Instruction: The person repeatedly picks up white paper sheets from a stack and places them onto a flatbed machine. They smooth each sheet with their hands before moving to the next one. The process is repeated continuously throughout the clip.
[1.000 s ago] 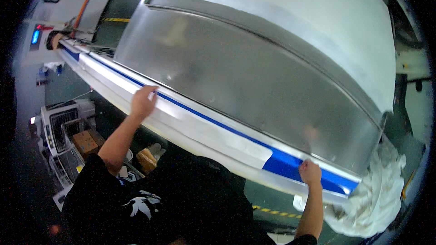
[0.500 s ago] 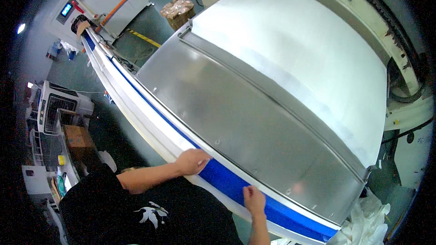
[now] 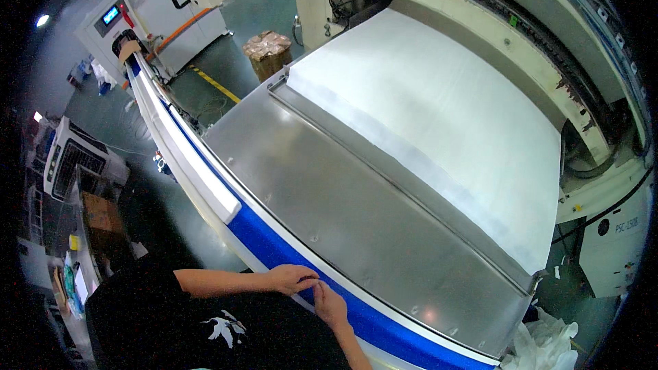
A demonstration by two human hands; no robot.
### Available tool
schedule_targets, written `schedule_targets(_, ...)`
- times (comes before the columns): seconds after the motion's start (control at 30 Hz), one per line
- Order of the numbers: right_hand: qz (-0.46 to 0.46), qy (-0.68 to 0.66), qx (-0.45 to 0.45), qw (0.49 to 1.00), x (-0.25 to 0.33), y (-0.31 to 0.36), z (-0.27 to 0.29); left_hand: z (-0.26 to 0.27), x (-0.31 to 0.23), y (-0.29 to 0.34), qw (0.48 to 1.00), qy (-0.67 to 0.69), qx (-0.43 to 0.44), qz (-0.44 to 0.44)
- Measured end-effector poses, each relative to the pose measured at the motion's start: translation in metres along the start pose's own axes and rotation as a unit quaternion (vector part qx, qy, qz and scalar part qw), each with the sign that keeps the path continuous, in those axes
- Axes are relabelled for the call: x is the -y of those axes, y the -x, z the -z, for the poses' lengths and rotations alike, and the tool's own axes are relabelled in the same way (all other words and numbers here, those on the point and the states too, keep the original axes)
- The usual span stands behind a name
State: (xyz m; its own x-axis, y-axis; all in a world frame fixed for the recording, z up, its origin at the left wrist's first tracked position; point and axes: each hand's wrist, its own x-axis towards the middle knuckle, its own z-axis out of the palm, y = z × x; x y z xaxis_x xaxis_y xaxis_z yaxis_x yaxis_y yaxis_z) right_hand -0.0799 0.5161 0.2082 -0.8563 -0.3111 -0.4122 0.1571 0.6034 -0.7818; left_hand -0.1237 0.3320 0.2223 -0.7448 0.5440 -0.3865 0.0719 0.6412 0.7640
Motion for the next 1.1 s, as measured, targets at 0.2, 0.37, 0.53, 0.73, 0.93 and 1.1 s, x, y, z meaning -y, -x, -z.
schedule_targets(0.2,-0.027,0.019,0.058,0.998,0.009,0.000,0.000,0.002,-0.003,0.001,0.988,0.107,0.049,0.099)
schedule_targets(0.37,-0.048,0.040,0.064,0.996,0.002,0.003,-0.003,0.004,-0.010,0.000,0.945,0.262,0.096,0.169)
schedule_targets(0.53,-0.027,0.019,0.092,0.995,0.008,0.003,-0.004,-0.013,0.007,0.004,0.936,0.295,0.087,0.172)
schedule_targets(0.73,-0.028,0.001,0.085,0.996,0.032,0.010,0.009,-0.006,0.000,0.007,0.943,0.281,0.076,0.161)
schedule_targets(0.93,0.034,-0.073,0.091,0.993,0.021,0.003,0.004,0.000,-0.009,0.006,0.952,0.260,0.063,0.150)
schedule_targets(1.1,0.008,-0.168,0.116,0.979,0.015,0.002,-0.006,0.012,-0.023,0.013,0.951,0.268,0.059,0.143)
